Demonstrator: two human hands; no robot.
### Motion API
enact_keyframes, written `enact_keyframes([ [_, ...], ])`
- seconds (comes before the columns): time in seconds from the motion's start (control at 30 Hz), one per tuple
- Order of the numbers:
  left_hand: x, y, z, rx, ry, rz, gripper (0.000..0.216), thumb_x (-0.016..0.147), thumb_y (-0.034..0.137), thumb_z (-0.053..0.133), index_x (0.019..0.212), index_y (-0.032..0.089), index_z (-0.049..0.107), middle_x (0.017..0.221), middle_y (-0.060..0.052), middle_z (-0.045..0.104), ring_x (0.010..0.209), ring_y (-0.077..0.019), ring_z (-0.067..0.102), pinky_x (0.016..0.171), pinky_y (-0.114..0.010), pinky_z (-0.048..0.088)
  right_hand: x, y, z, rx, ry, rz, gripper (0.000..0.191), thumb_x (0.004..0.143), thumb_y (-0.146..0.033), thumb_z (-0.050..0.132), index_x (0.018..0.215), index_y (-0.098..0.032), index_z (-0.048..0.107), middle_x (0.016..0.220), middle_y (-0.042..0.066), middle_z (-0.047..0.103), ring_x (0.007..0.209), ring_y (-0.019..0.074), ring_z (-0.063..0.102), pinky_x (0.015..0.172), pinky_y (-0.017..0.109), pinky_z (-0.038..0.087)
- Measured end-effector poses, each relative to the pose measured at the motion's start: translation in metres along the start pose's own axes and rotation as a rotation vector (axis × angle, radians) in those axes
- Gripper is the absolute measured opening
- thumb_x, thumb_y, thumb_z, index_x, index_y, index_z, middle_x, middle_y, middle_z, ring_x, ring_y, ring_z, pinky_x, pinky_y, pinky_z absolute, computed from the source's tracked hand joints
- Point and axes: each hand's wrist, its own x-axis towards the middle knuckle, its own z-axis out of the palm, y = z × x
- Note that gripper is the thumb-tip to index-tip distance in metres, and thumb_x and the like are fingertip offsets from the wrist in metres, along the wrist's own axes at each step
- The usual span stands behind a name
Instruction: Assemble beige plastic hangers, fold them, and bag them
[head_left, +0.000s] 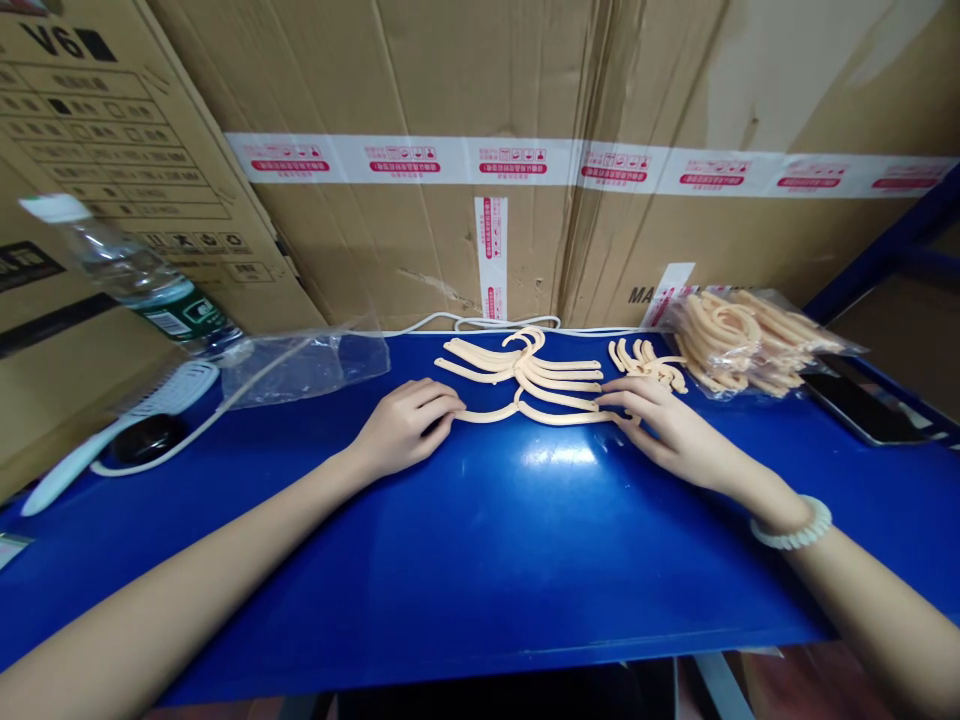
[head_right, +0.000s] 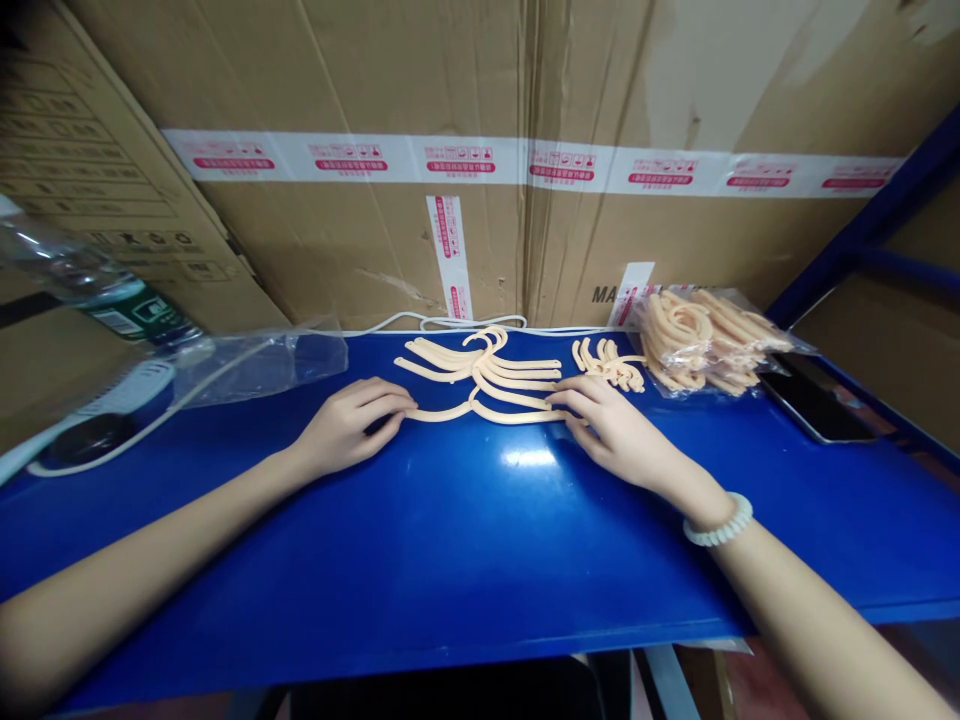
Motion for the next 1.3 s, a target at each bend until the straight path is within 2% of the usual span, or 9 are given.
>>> enact_keyframes([
  [0.27,-0.001,-0.001,0.002,-0.014,-0.024,-0.038,0.017,0.098,0.014,0.051,0.106,0.017,0.067,0.101,-0.009,0.075,0.093,-0.0235,0.068,0.087,-0.042,0.053,-0.002,0.003,0.009,0.013,-0.047,0.014,0.039,0.104,-0.021,0.041,0.137,-0.026,0.060,0.134,0.014,0.060,0.127,0.0322,0.056,0.105,0.054,0.050],
  [0.47,-0.001,-0.001,0.002,-0.003,-0.024,-0.066,0.017,0.098,0.016,0.052,0.105,0.018,0.068,0.100,-0.008,0.075,0.093,-0.0241,0.068,0.086,-0.042,0.052,-0.001,0.002,0.012,0.002,-0.080,0.027,0.036,0.105,-0.024,0.041,0.136,-0.025,0.061,0.142,0.014,0.055,0.136,0.0316,0.049,0.112,0.055,0.044],
  [0.53,-0.001,-0.001,0.002,0.001,-0.021,-0.065,0.017,0.098,0.016,0.052,0.103,0.018,0.068,0.100,-0.008,0.075,0.092,-0.0242,0.067,0.085,-0.043,0.052,0.000,0.005,0.010,0.000,-0.028,0.048,0.033,0.105,-0.027,0.043,0.130,-0.024,0.064,0.138,0.015,0.058,0.132,0.0322,0.052,0.110,0.055,0.045],
  [0.63,0.000,0.000,0.001,-0.023,-0.006,-0.079,0.018,0.098,0.016,0.052,0.104,0.017,0.068,0.100,-0.009,0.074,0.090,-0.0236,0.066,0.082,-0.041,0.053,-0.002,0.011,0.001,-0.011,0.178,0.130,0.026,0.103,-0.030,0.048,0.114,-0.021,0.069,0.122,0.014,0.068,0.117,0.0323,0.061,0.102,0.052,0.049],
  [0.73,0.001,0.000,0.000,-0.057,0.045,-0.128,0.018,0.098,0.017,0.051,0.104,0.017,0.068,0.099,-0.009,0.073,0.089,-0.0230,0.066,0.083,-0.040,0.053,-0.006,0.017,-0.015,-0.046,0.411,0.350,0.023,0.097,-0.032,0.053,0.099,-0.017,0.071,0.096,0.011,0.075,0.088,0.0276,0.069,0.081,0.041,0.054],
  [0.8,0.001,-0.001,0.001,-0.072,0.089,-0.164,0.018,0.098,0.018,0.052,0.104,0.018,0.068,0.099,-0.009,0.073,0.091,-0.0232,0.066,0.086,-0.040,0.052,-0.010,0.021,-0.028,-0.083,0.454,0.528,0.024,0.092,-0.032,0.055,0.092,-0.016,0.073,0.081,0.009,0.074,0.071,0.0234,0.067,0.067,0.034,0.051],
  [0.9,0.001,-0.004,0.002,-0.083,0.133,-0.232,0.018,0.097,0.019,0.052,0.105,0.018,0.068,0.100,-0.009,0.073,0.094,-0.0234,0.066,0.087,-0.040,0.052,-0.012,0.027,-0.040,-0.148,0.423,0.639,0.026,0.086,-0.035,0.055,0.081,-0.015,0.072,0.068,0.008,0.070,0.060,0.0210,0.061,0.058,0.031,0.044],
  [1.17,0.004,-0.015,0.001,-0.168,0.067,-0.489,0.019,0.094,0.026,0.057,0.108,0.021,0.070,0.104,-0.006,0.075,0.095,-0.0234,0.067,0.088,-0.040,0.053,-0.007,0.025,-0.029,-0.140,0.297,0.561,0.032,0.083,-0.041,0.055,0.079,-0.014,0.072,0.069,0.010,0.072,0.057,0.0207,0.060,0.057,0.031,0.041],
  [1.3,0.008,-0.020,0.002,-0.179,-0.025,-0.495,0.018,0.093,0.028,0.061,0.106,0.022,0.072,0.103,-0.005,0.077,0.095,-0.0237,0.067,0.087,-0.040,0.053,-0.006,0.024,-0.023,-0.127,0.271,0.507,0.033,0.085,-0.040,0.054,0.080,-0.014,0.073,0.074,0.011,0.074,0.059,0.0210,0.061,0.057,0.030,0.042],
])
